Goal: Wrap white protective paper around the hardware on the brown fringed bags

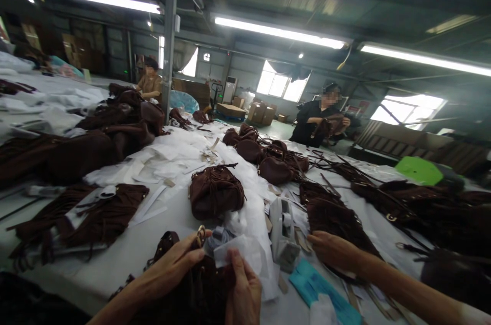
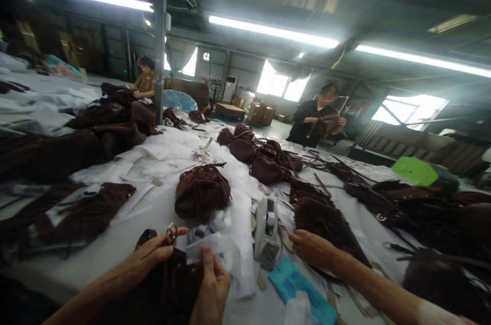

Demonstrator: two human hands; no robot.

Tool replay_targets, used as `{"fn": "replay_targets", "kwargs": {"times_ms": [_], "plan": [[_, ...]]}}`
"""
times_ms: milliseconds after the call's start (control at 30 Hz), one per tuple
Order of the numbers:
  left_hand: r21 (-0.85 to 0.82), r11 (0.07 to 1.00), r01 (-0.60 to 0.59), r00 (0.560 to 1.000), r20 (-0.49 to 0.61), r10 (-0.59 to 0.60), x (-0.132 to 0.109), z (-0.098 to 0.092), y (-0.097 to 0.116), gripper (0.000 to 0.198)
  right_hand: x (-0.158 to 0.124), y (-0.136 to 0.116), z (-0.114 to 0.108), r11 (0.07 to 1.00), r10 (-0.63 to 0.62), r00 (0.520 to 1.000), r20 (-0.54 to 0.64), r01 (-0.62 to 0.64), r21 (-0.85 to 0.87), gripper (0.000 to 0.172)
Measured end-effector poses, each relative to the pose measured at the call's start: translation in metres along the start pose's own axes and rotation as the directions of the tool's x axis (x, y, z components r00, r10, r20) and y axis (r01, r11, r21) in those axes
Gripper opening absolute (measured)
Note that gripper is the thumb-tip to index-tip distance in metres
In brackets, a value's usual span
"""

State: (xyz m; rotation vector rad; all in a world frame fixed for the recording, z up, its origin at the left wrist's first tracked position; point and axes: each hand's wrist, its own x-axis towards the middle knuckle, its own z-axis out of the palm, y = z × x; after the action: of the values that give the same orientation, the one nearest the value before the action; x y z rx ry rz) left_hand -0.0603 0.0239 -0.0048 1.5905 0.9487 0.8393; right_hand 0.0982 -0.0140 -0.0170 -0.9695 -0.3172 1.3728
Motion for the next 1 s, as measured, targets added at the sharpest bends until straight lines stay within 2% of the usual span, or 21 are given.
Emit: {"fn": "replay_targets", "kwargs": {"times_ms": [67,133,300,400,500,700,1000], "plan": [[-0.026,1.0,0.003,0.998,0.07,-0.001,-0.004,-0.007,0.005,0.054,-0.001,-0.005,0.003,0.999,0.0,1.0,-0.029,0.001,0.033,0.037],[0.029,0.999,-0.013,0.996,0.09,0.011,-0.005,-0.009,0.01,0.054,-0.002,-0.008,0.005,0.999,-0.01,0.998,-0.061,0.013,0.04,0.039],[0.24,0.97,-0.037,0.998,0.063,0.022,-0.003,-0.004,0.017,0.04,-0.002,-0.009,0.004,0.995,-0.095,0.988,-0.12,0.092,-0.033,0.04],[0.265,0.964,0.0,1.0,0.024,-0.006,-0.002,-0.001,0.02,0.039,-0.004,-0.01,0.001,0.988,-0.142,0.981,-0.132,0.132,-0.075,0.038],[0.255,0.966,0.045,0.999,0.005,-0.048,-0.002,0.002,0.021,0.038,-0.005,-0.01,0.0,0.993,-0.106,0.986,-0.129,0.099,-0.057,0.036],[0.264,0.959,0.106,0.991,-0.11,-0.08,-0.002,0.009,0.018,0.034,-0.006,-0.013,0.002,0.997,-0.034,0.99,-0.136,0.043,0.062,0.039],[0.256,0.962,0.092,0.994,-0.089,-0.071,-0.006,0.013,0.014,0.028,-0.004,-0.002,-0.003,0.995,0.011,0.998,-0.062,-0.005,0.1,0.04]]}}
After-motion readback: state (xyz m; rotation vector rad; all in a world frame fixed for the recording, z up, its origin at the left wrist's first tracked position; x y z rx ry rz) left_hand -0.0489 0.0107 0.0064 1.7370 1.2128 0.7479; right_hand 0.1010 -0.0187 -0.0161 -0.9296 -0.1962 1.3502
